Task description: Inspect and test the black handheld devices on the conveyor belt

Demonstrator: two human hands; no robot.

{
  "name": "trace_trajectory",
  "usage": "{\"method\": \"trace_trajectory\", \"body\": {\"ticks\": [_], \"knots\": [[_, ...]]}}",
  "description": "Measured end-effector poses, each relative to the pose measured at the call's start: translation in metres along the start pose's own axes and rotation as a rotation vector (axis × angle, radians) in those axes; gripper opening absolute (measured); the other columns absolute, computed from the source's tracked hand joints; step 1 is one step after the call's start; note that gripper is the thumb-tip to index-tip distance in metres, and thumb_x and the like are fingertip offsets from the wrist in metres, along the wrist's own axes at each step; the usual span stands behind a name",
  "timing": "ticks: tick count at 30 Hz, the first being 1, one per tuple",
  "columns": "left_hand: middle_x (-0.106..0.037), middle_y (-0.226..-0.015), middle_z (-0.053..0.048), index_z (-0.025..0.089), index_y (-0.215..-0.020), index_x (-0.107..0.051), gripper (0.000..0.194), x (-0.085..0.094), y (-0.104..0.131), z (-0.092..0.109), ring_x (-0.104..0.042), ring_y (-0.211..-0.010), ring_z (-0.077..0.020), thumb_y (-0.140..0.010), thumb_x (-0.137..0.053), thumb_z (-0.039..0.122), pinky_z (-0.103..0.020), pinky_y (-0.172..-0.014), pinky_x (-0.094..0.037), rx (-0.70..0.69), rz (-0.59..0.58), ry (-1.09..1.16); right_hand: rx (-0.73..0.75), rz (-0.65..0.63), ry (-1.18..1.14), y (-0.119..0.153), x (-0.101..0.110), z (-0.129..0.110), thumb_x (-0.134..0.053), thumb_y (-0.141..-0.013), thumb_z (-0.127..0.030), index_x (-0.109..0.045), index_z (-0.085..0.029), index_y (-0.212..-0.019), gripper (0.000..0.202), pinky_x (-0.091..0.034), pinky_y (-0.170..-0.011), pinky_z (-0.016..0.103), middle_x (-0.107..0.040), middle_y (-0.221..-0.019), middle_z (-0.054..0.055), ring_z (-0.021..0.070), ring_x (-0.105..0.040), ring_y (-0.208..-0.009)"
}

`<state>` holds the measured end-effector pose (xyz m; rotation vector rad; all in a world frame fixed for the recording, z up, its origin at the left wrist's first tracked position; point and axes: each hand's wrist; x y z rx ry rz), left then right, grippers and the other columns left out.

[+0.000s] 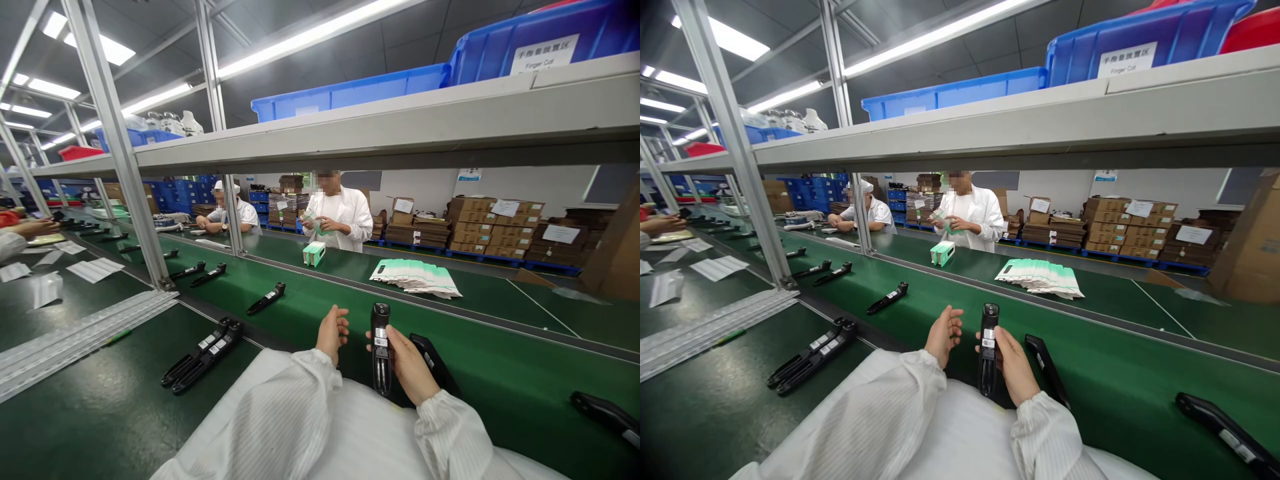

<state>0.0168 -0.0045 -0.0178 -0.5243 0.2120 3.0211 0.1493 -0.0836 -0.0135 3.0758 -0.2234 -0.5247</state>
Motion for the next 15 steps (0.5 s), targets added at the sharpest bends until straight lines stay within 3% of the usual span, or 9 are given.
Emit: {"method": "trace_trajectory", "body": {"ticks": [3, 6, 8, 11, 15], "knots": [[-0.046, -0.064, 0.003, 0.014, -0.087, -0.056, 0.037, 0.004, -0.003, 0.0, -0.04, -0.047, -0.0048, -0.073, -0.05, 0.047, -0.018, -0.043, -0.027, 0.102, -0.002, -0.001, -0.104, 0.033, 0.128, -0.002, 0.003, 0.005, -0.052, -0.072, -0.054, -0.059, -0.018, -0.079, 0.037, -0.04, -0.047, 0.025, -0.068, -0.076, 0.004, 0.0153, -0.06, -0.054], [-0.048, -0.064, 0.004, 0.016, -0.083, -0.058, 0.028, 0.001, 0.001, -0.001, -0.041, -0.047, -0.0045, -0.068, -0.056, 0.039, -0.017, -0.043, -0.027, 0.099, -0.077, -0.112, -0.146, -0.001, 0.311, -0.008, 0.009, 0.014, -0.058, -0.069, -0.043, -0.056, -0.018, -0.07, 0.025, -0.04, -0.049, 0.025, -0.065, -0.067, 0.002, 0.0131, -0.057, -0.05], [-0.048, -0.064, 0.003, 0.016, -0.081, -0.058, 0.025, -0.001, 0.004, -0.003, -0.041, -0.048, -0.0043, -0.066, -0.057, 0.035, -0.017, -0.043, -0.026, 0.064, -0.128, -0.201, -0.041, -0.006, 0.418, -0.014, 0.015, 0.02, -0.059, -0.065, -0.031, -0.058, -0.019, -0.077, 0.016, -0.044, -0.062, 0.027, -0.066, -0.073, 0.001, 0.0163, -0.061, -0.065], [-0.048, -0.064, 0.003, 0.016, -0.078, -0.058, 0.022, -0.004, 0.006, -0.006, -0.041, -0.048, -0.0042, -0.067, -0.054, 0.034, -0.016, -0.041, -0.025, 0.018, -0.19, -0.289, 0.166, 0.113, 0.648, -0.024, 0.026, 0.031, -0.056, -0.064, -0.023, -0.058, -0.022, -0.095, 0.032, -0.043, -0.08, 0.034, -0.064, -0.097, 0.006, 0.0218, -0.059, -0.091], [-0.049, -0.063, 0.003, 0.015, -0.077, -0.057, 0.021, -0.003, 0.005, -0.008, -0.041, -0.047, -0.0039, -0.068, -0.052, 0.033, -0.016, -0.041, -0.025, -0.008, -0.235, -0.326, 0.289, 0.2, 0.96, -0.031, 0.035, 0.041, -0.05, -0.07, -0.026, -0.054, -0.023, -0.108, 0.039, -0.043, -0.083, 0.039, -0.058, -0.109, 0.01, 0.0242, -0.058, -0.094]]}}
Point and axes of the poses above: each hand's wrist, its own y-axis away from the middle knuckle, its own x-axis out of the back of the hand, z = x × y
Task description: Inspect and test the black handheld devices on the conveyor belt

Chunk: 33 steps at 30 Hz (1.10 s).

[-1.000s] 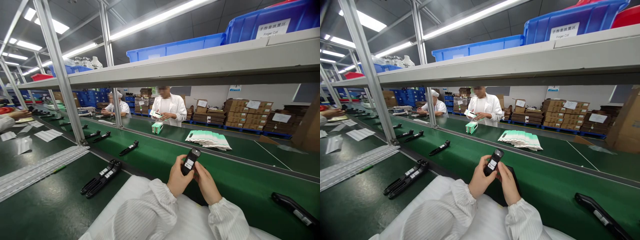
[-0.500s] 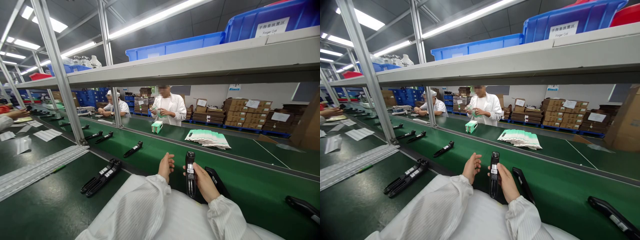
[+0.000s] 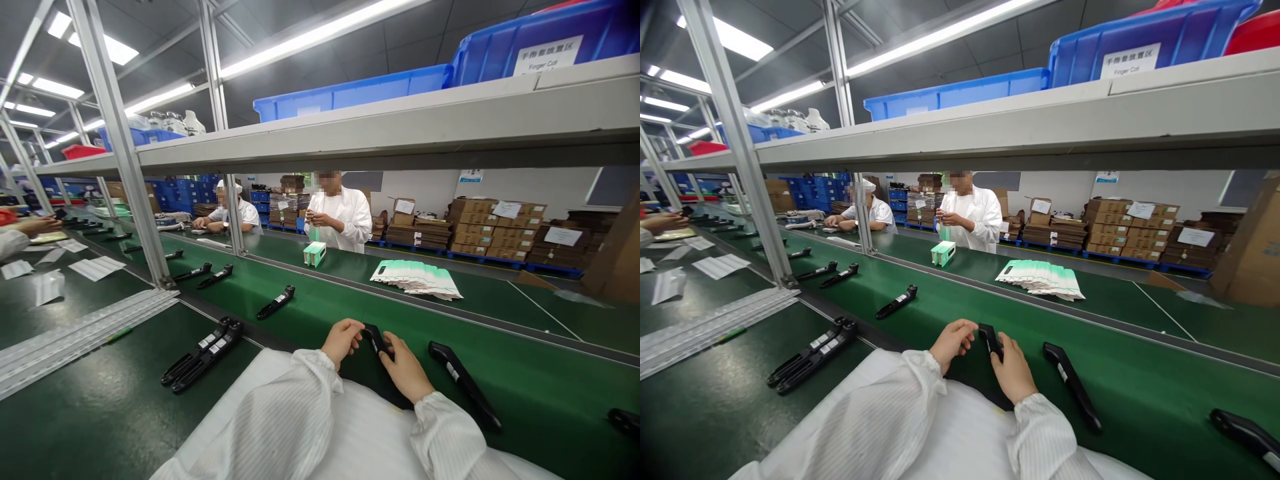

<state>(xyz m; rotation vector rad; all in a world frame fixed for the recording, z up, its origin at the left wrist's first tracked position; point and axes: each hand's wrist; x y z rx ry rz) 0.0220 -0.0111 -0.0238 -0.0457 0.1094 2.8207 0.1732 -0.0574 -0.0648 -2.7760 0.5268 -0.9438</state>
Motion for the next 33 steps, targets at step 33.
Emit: {"method": "trace_trajectory", "body": {"ticks": [33], "knots": [[-0.062, -0.084, -0.009, 0.013, -0.095, -0.056, 0.032, 0.072, -0.025, 0.018, -0.058, -0.07, -0.0152, -0.081, -0.032, 0.03, -0.021, -0.048, -0.04, 0.089, 0.064, -0.21, 0.108, -0.248, -0.354, 0.022, 0.011, -0.047, -0.05, -0.075, -0.049, -0.066, -0.023, -0.082, 0.032, -0.043, -0.055, 0.028, -0.06, -0.066, 0.002, 0.0156, -0.054, -0.056]]}}
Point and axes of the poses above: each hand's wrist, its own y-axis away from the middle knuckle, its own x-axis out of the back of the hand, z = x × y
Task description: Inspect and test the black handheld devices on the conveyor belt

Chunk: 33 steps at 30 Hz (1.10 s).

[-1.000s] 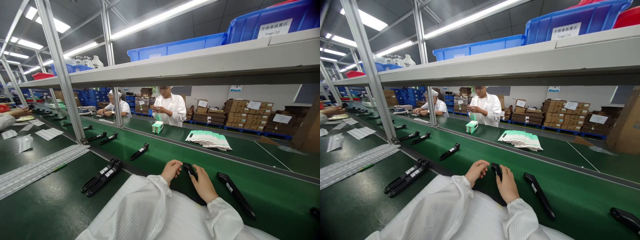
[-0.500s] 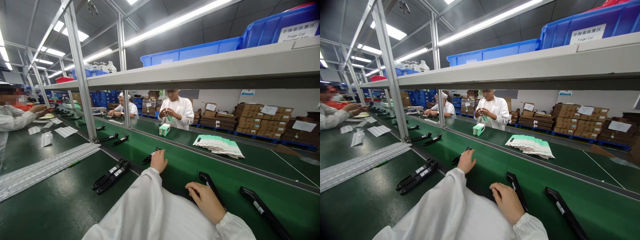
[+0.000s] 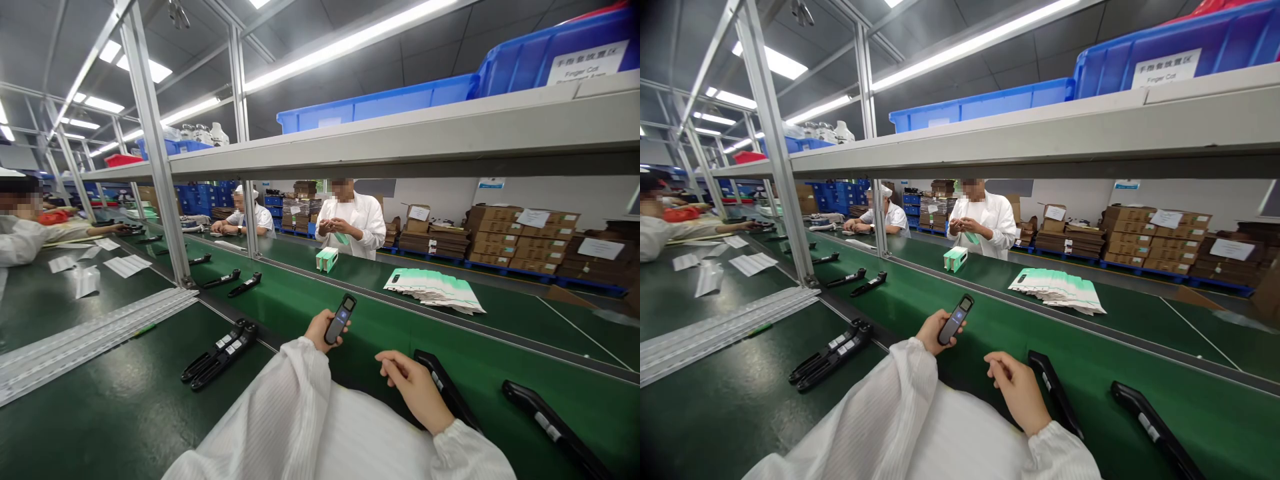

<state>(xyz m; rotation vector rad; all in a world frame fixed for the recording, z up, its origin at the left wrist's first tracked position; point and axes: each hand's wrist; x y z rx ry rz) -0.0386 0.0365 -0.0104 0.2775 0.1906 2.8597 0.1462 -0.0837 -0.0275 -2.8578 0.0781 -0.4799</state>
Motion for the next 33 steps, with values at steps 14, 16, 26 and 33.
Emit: {"method": "trace_trajectory", "body": {"ticks": [14, 16, 26, 33], "knots": [[-0.057, -0.078, -0.005, 0.013, -0.094, -0.055, 0.039, -0.064, 0.045, 0.021, -0.048, -0.056, -0.008, -0.077, -0.045, 0.047, -0.016, -0.036, -0.022, 0.058, -0.266, 0.704, -0.146, 0.234, -0.372, -0.007, 0.011, -0.01, -0.064, -0.061, -0.052, -0.068, -0.021, -0.078, 0.037, -0.039, -0.048, 0.026, -0.059, -0.066, 0.001, 0.0132, -0.05, -0.054], [-0.054, -0.074, -0.002, 0.015, -0.095, -0.052, 0.034, -0.071, 0.05, 0.022, -0.045, -0.054, -0.0067, -0.073, -0.053, 0.041, -0.015, -0.038, -0.024, -0.092, -0.153, 0.551, -0.159, 0.267, -0.414, -0.007, 0.011, -0.01, -0.063, -0.062, -0.053, -0.069, -0.021, -0.084, 0.039, -0.041, -0.05, 0.026, -0.062, -0.074, 0.003, 0.0146, -0.053, -0.06], [-0.056, -0.086, -0.002, 0.023, -0.12, -0.04, 0.052, -0.092, 0.073, 0.022, -0.046, -0.042, -0.0046, -0.071, -0.058, 0.026, -0.015, -0.03, -0.035, -0.421, -0.084, 0.021, -0.166, 0.244, -0.604, -0.006, 0.01, -0.018, -0.043, -0.075, -0.062, -0.065, -0.022, -0.1, 0.053, -0.046, -0.07, 0.03, -0.065, -0.104, 0.006, 0.0234, -0.057, -0.095], [-0.059, -0.087, -0.002, 0.022, -0.121, -0.041, 0.051, -0.095, 0.079, 0.021, -0.041, -0.038, -0.0013, -0.074, -0.057, 0.029, -0.014, -0.03, -0.035, -0.409, -0.112, -0.032, -0.196, 0.302, -0.655, -0.004, 0.011, -0.024, -0.045, -0.074, -0.062, -0.065, -0.021, -0.1, 0.052, -0.047, -0.075, 0.028, -0.066, -0.102, 0.005, 0.0219, -0.057, -0.097]]}}
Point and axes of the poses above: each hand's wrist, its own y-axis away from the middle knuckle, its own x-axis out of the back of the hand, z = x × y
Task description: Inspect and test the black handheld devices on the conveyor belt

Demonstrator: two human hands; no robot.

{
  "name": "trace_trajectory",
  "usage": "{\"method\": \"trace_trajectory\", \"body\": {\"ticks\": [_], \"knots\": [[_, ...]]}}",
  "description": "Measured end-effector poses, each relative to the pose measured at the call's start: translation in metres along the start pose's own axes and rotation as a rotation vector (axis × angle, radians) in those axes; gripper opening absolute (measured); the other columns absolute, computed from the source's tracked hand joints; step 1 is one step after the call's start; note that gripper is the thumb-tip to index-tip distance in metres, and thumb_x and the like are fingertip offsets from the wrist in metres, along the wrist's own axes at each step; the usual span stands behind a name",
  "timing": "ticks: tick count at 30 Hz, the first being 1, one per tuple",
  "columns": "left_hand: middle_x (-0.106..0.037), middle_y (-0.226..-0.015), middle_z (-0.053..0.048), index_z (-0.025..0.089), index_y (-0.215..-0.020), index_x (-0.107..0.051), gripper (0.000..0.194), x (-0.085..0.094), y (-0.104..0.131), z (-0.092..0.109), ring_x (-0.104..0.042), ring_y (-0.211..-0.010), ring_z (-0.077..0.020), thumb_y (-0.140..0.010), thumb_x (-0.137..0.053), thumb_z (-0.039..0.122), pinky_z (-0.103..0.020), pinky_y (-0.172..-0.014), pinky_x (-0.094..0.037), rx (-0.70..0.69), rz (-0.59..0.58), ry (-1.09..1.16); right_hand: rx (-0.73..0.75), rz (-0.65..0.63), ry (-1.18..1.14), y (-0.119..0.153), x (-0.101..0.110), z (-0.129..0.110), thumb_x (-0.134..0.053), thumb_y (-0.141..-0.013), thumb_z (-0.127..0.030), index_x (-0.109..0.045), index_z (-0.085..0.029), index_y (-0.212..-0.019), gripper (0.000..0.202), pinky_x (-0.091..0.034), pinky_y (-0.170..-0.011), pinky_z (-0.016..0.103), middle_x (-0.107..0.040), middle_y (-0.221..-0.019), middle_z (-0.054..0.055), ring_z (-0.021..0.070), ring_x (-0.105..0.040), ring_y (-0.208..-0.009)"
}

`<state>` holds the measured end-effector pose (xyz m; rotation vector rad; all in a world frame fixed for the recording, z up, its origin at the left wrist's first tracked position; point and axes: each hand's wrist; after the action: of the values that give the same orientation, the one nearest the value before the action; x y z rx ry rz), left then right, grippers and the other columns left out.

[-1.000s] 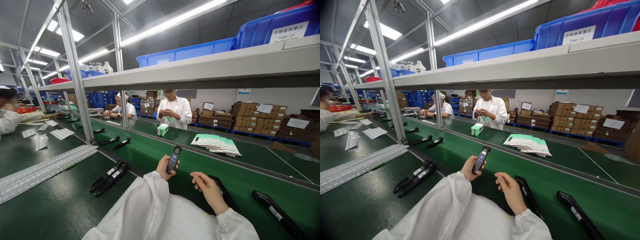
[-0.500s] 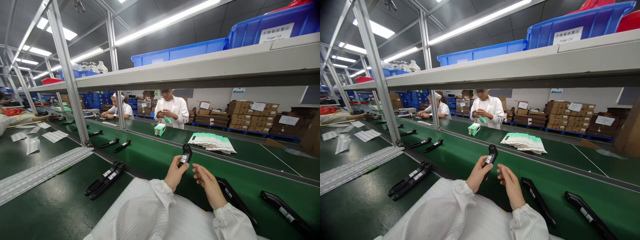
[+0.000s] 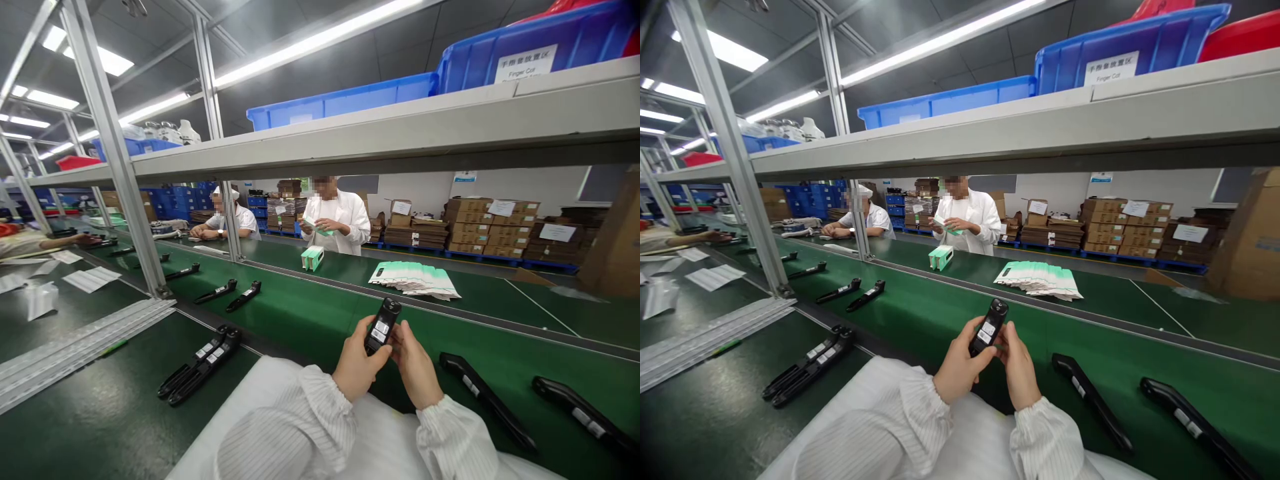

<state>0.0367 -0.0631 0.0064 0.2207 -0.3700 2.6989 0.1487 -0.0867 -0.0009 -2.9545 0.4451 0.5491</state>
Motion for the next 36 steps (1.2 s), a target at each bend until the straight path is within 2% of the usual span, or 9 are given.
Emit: {"method": "trace_trajectory", "body": {"ticks": [6, 12, 15, 18, 22, 26, 31, 34, 36], "knots": [[-0.06, -0.088, -0.003, 0.022, -0.12, -0.045, 0.049, -0.001, 0.001, -0.003, -0.042, -0.042, -0.0026, -0.073, -0.058, 0.03, -0.014, -0.033, -0.035, -0.028, 0.011, -0.051, 0.015, 0.035, -0.017, -0.007, 0.007, 0.002, -0.048, -0.071, -0.063, -0.065, -0.019, -0.097, 0.053, -0.047, -0.072, 0.027, -0.066, -0.1, 0.005, 0.0218, -0.057, -0.095], [-0.056, -0.086, -0.003, 0.02, -0.119, -0.037, 0.058, -0.002, -0.002, -0.003, -0.049, -0.041, -0.0048, -0.069, -0.063, 0.032, -0.018, -0.034, -0.04, 0.146, -0.135, 0.167, 0.064, 0.02, 0.113, -0.012, 0.007, 0.005, -0.044, -0.074, -0.06, -0.065, -0.016, -0.093, 0.052, -0.047, -0.069, 0.03, -0.065, -0.096, 0.008, 0.023, -0.058, -0.092], [-0.055, -0.083, -0.003, 0.017, -0.108, -0.039, 0.053, -0.002, -0.001, 0.0, -0.057, -0.055, -0.0099, -0.065, -0.067, 0.031, -0.02, -0.04, -0.046, 0.255, -0.218, 0.414, 0.154, -0.065, 0.393, -0.01, 0.01, -0.015, -0.051, -0.072, -0.055, -0.062, -0.017, -0.099, 0.048, -0.047, -0.068, 0.031, -0.063, -0.103, 0.009, 0.0228, -0.058, -0.09], [-0.054, -0.084, -0.002, 0.018, -0.098, -0.041, 0.046, -0.001, 0.0, 0.004, -0.058, -0.059, -0.0101, -0.064, -0.069, 0.029, -0.018, -0.041, -0.044, 0.337, -0.256, 0.46, 0.141, -0.097, 0.695, 0.0, 0.029, -0.06, -0.056, -0.07, -0.049, -0.058, -0.019, -0.109, 0.049, -0.048, -0.07, 0.032, -0.06, -0.11, 0.01, 0.0217, -0.059, -0.089], [-0.056, -0.085, -0.003, 0.019, -0.098, -0.041, 0.042, 0.0, 0.002, 0.01, -0.055, -0.054, -0.0075, -0.067, -0.066, 0.034, -0.016, -0.039, -0.04, 0.393, -0.471, 0.357, 0.057, -0.193, 1.051, 0.047, 0.076, -0.134, -0.05, -0.077, -0.047, -0.059, -0.025, -0.108, 0.039, -0.047, -0.076, 0.031, -0.063, -0.109, 0.005, 0.0202, -0.06, -0.092], [-0.058, -0.085, -0.004, 0.018, -0.104, -0.043, 0.043, -0.007, 0.01, 0.019, -0.054, -0.053, -0.0078, -0.071, -0.061, 0.037, -0.016, -0.037, -0.036, 0.391, -0.733, 0.251, -0.042, -0.013, 1.415, 0.126, 0.133, -0.172, -0.044, -0.08, -0.046, -0.06, -0.026, -0.107, 0.037, -0.048, -0.068, 0.03, -0.069, -0.091, 0.004, 0.0216, -0.063, -0.079], [-0.06, -0.087, -0.003, 0.018, -0.107, -0.044, 0.044, -0.026, 0.03, 0.035, -0.055, -0.053, -0.0081, -0.069, -0.061, 0.034, -0.016, -0.036, -0.036, 0.414, -0.918, 0.214, -0.186, 0.156, 1.67, 0.211, 0.201, -0.136, -0.052, -0.072, -0.032, -0.065, -0.024, -0.095, 0.028, -0.043, -0.046, 0.025, -0.068, -0.073, 0.006, 0.0189, -0.062, -0.053], [-0.06, -0.084, -0.003, 0.018, -0.106, -0.043, 0.045, -0.039, 0.045, 0.04, -0.056, -0.053, -0.0088, -0.068, -0.061, 0.031, -0.016, -0.035, -0.037, 0.459, -0.967, 0.197, -0.205, 0.28, 1.731, 0.234, 0.217, -0.104, -0.047, -0.075, -0.033, -0.062, -0.024, -0.096, 0.028, -0.039, -0.042, 0.025, -0.067, -0.076, 0.006, 0.0188, -0.062, -0.053], [-0.06, -0.082, -0.002, 0.018, -0.102, -0.042, 0.042, -0.046, 0.055, 0.041, -0.056, -0.052, -0.009, -0.066, -0.061, 0.029, -0.016, -0.035, -0.036, 0.483, -0.974, 0.193, -0.195, 0.305, 1.766, 0.24, 0.215, -0.092, -0.042, -0.077, -0.03, -0.062, -0.024, -0.079, 0.021, -0.037, -0.042, 0.024, -0.065, -0.071, 0.005, 0.0186, -0.062, -0.055]]}}
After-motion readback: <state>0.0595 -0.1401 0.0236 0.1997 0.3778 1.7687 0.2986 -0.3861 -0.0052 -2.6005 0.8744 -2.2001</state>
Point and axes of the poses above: each hand's wrist, its own y-axis away from the middle knuckle, its own x-axis out of the back of the hand, z = x × y
